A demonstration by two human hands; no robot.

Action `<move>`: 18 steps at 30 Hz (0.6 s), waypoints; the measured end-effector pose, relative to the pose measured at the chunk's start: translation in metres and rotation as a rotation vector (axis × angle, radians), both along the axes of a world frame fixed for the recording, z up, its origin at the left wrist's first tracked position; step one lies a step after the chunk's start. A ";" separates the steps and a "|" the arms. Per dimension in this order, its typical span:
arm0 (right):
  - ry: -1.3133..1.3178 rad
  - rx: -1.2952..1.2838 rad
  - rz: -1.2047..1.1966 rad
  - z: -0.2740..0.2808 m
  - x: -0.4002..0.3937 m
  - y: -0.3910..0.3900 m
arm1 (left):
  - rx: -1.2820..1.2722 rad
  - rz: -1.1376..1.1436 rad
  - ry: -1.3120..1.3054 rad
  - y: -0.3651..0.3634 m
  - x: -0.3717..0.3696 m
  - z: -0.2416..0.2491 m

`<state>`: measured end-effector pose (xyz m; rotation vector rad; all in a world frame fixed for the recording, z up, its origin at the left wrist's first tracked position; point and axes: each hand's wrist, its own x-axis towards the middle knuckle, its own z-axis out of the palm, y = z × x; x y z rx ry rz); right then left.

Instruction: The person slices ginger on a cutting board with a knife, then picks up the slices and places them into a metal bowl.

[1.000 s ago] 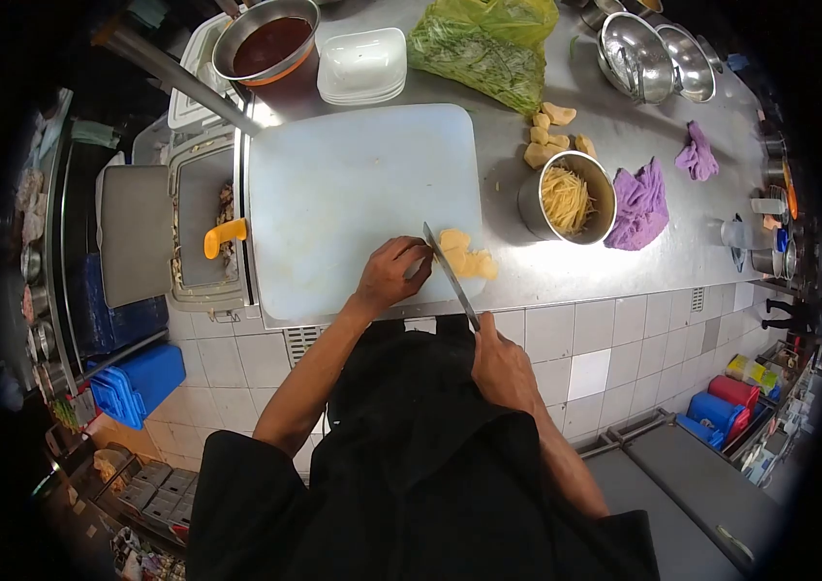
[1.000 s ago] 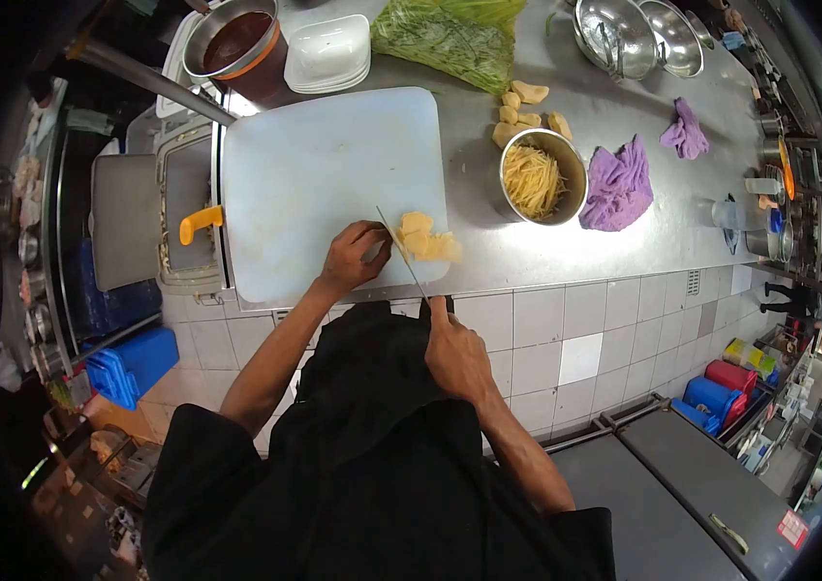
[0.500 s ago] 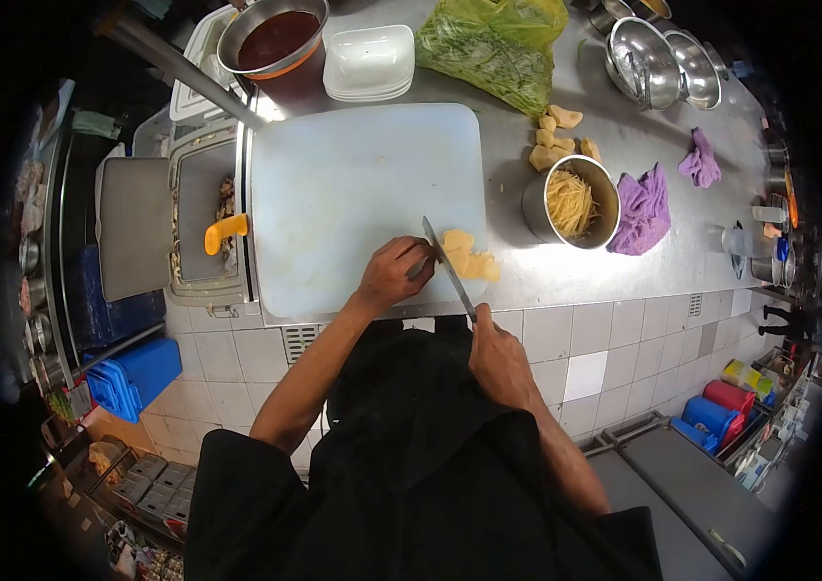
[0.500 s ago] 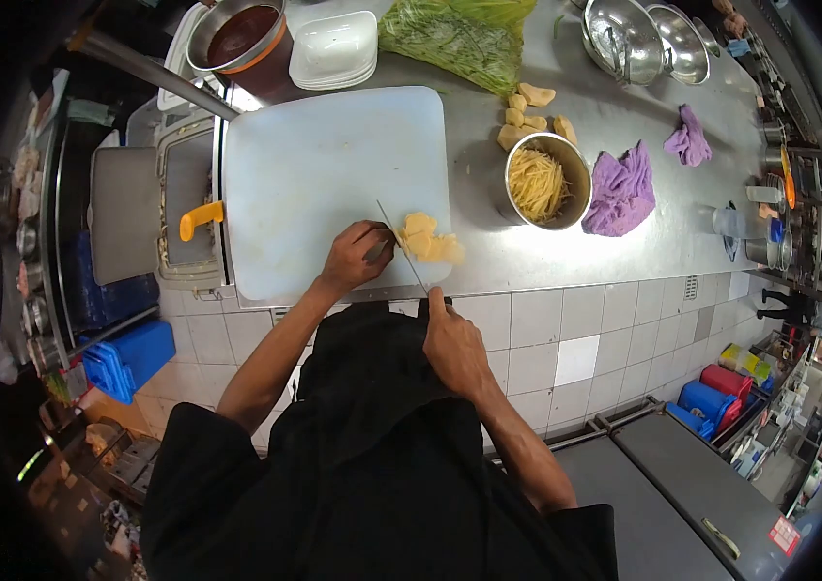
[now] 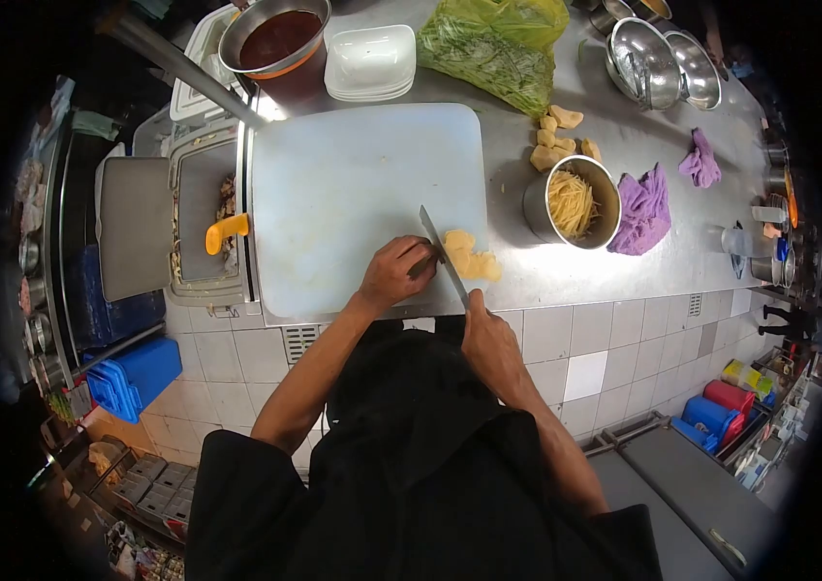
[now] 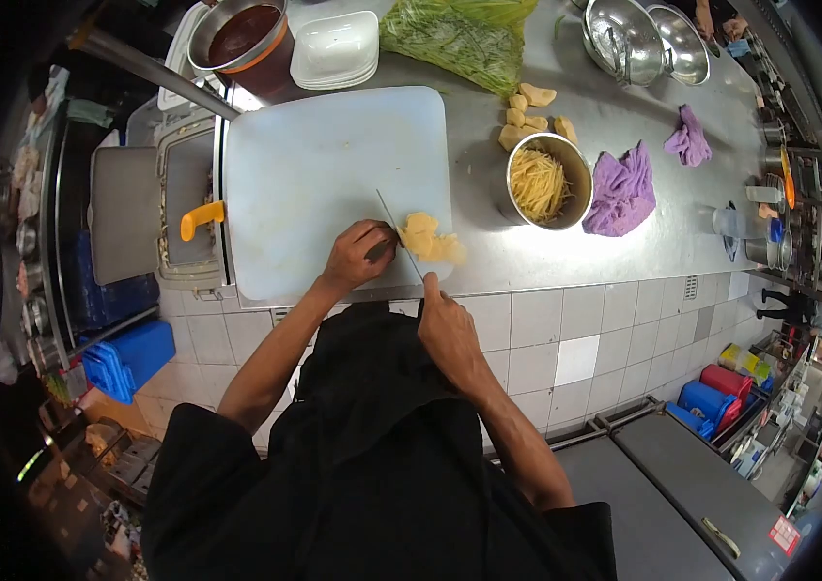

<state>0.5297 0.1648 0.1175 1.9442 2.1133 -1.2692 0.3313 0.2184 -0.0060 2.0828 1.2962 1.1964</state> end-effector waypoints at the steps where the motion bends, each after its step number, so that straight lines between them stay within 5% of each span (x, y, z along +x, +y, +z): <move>1: 0.000 0.000 -0.001 -0.010 0.000 -0.001 | -0.007 0.005 -0.007 0.000 0.000 0.001; 18: 0.012 -0.037 -0.016 0.006 0.013 -0.014 | 0.006 0.008 -0.018 -0.001 0.000 0.002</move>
